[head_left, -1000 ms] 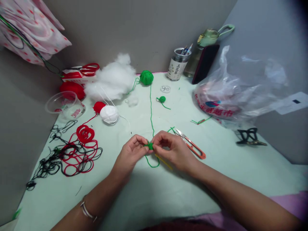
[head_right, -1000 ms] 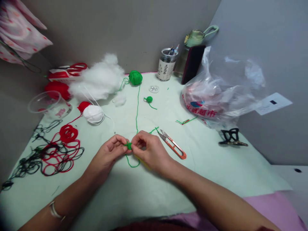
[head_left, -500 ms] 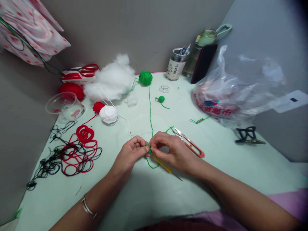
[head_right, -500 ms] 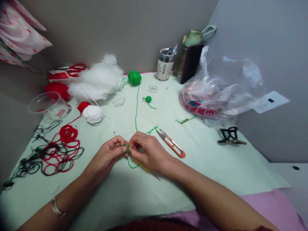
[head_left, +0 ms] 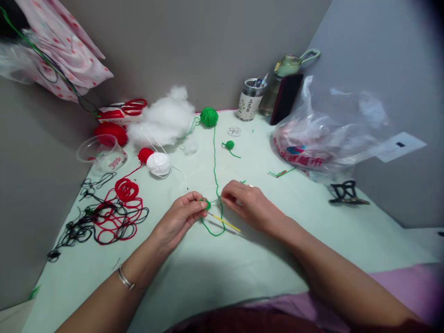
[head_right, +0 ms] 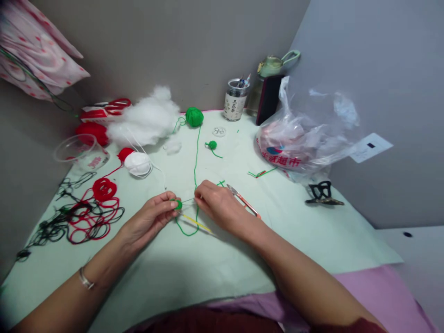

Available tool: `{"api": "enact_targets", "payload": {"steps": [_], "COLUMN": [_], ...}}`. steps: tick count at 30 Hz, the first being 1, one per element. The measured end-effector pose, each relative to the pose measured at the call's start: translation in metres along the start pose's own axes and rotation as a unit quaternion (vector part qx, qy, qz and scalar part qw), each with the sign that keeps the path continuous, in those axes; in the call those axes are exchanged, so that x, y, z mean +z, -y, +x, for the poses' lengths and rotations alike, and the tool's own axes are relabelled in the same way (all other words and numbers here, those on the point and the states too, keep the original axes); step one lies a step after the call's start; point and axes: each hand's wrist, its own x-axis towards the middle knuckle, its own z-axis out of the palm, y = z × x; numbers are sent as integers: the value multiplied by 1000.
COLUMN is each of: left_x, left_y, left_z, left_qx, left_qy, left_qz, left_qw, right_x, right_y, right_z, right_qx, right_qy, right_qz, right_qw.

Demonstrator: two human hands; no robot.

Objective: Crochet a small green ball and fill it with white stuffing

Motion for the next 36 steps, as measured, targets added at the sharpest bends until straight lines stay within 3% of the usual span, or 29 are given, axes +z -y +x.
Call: {"api": "enact_targets", "payload": {"steps": [4,7,9,11,16,19,21,23,27,32,36], "left_x": [3,6,8,10,24,33,38,42,47,48,46], "left_y": [1,5,7,10,16,21,24,28,31,29,28], "left_z": [-5,-9,-10,-12,-24,-35,-41,-47,-56,-62,-68], "left_qx": [10,21,27,33,48,61,69,74,80,81,86], "left_qy": [-5,-9,-11,-12,-8,3,10,16,29,39,36], "left_qz": [-19,-30,-36,-42,-56,-61,-65,-69,-77,-87,-107], "left_qw": [1000,999,999,999,997,996,995,995,993,992,990], "right_x": [-23,-35,-36,-32,-32,-41,-47,-48,-42,-37,-37], "right_y": [-3,-4,-6,-9,-12,0,12,23,37,51,41], "right_z": [-17,-40,-54,-63,-75,-81,-84,-84,-79,-75,-79], "right_qx": [56,137,161,175,162,123,98,89,95,94,101], "right_qy": [-40,23,71,80,17,15,41,67,75,34,-7], "right_qz": [-119,-267,-291,-286,-220,-8,138,193,221,250,175], "right_qw": [990,954,940,939,962,992,985,975,968,963,979]}}
